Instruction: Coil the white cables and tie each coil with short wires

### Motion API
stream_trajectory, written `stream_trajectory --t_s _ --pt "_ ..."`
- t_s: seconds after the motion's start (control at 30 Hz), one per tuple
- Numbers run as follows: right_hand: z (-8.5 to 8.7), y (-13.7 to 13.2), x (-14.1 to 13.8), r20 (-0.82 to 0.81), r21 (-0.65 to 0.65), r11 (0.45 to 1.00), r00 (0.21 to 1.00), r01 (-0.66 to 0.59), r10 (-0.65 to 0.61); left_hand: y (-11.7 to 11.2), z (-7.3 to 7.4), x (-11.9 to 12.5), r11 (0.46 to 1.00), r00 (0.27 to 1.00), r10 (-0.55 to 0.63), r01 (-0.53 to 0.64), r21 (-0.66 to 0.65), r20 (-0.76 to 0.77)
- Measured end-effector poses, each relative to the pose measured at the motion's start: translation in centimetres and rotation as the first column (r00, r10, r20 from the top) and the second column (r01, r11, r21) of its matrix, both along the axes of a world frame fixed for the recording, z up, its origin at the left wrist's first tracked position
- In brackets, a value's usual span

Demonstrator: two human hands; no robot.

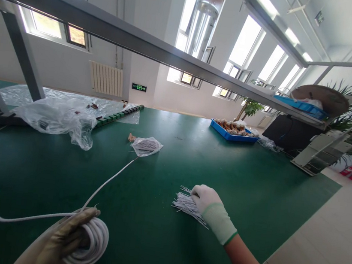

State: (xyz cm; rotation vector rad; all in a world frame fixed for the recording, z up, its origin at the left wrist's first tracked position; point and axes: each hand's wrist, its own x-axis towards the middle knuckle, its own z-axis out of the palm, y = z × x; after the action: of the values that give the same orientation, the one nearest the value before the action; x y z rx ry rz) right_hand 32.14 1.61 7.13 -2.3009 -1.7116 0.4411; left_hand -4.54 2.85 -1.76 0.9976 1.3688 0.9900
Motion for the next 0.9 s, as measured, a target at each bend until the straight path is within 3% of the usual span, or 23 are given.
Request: stream_trajectory --t_s 0.17,0.23,0.33,0.43,0.5,0.63,0.77,0.9 --pt "0.9 -1.4 -1.4 -0.151 0.151 0.985 0.983 -0.079 0.102 -0.7 0.0 -0.5 0.987 0.993 -0.057 0.072 0.142 -0.105" --pt "0.1 -2.0 -2.9 -0.224 0.243 0.96 0.955 -0.14 0.196 -1.1 0.6 -0.8 0.983 0.989 -0.097 0.113 0.147 -0.114" --pt "-2.4 -2.4 -4.9 -0.247 0.348 0.908 0.912 -0.233 0.329 -1.4 1.4 -1.1 0.985 0.989 -0.12 0.129 0.113 -0.088" --pt "-5.0 -2.3 -5.8 -0.209 0.317 0.909 0.915 -0.269 0.344 -1.2 1.3 -1.4 0.986 0.985 -0.16 0.163 0.044 -0.061" --pt "-5.8 -2.1 -5.9 -0.192 0.281 0.915 0.918 -0.288 0.348 -1.0 1.1 -1.6 0.977 0.975 -0.213 0.213 -0.004 -0.058" --pt "-5.1 -1.7 -6.9 -0.155 0.227 0.898 0.896 -0.377 0.416 -1.1 1.4 -1.5 0.967 0.964 -0.252 0.249 -0.048 -0.085" --pt "-3.5 -1.1 -9.6 0.027 0.126 0.786 0.794 -0.605 0.607 -1.6 2.8 -0.8 0.967 0.968 -0.249 0.247 -0.062 -0.035" --pt "-3.2 -0.4 -11.4 0.161 0.097 0.664 0.67 -0.741 0.724 -1.7 5.3 -0.3 0.974 0.983 -0.15 0.166 -0.153 0.108"
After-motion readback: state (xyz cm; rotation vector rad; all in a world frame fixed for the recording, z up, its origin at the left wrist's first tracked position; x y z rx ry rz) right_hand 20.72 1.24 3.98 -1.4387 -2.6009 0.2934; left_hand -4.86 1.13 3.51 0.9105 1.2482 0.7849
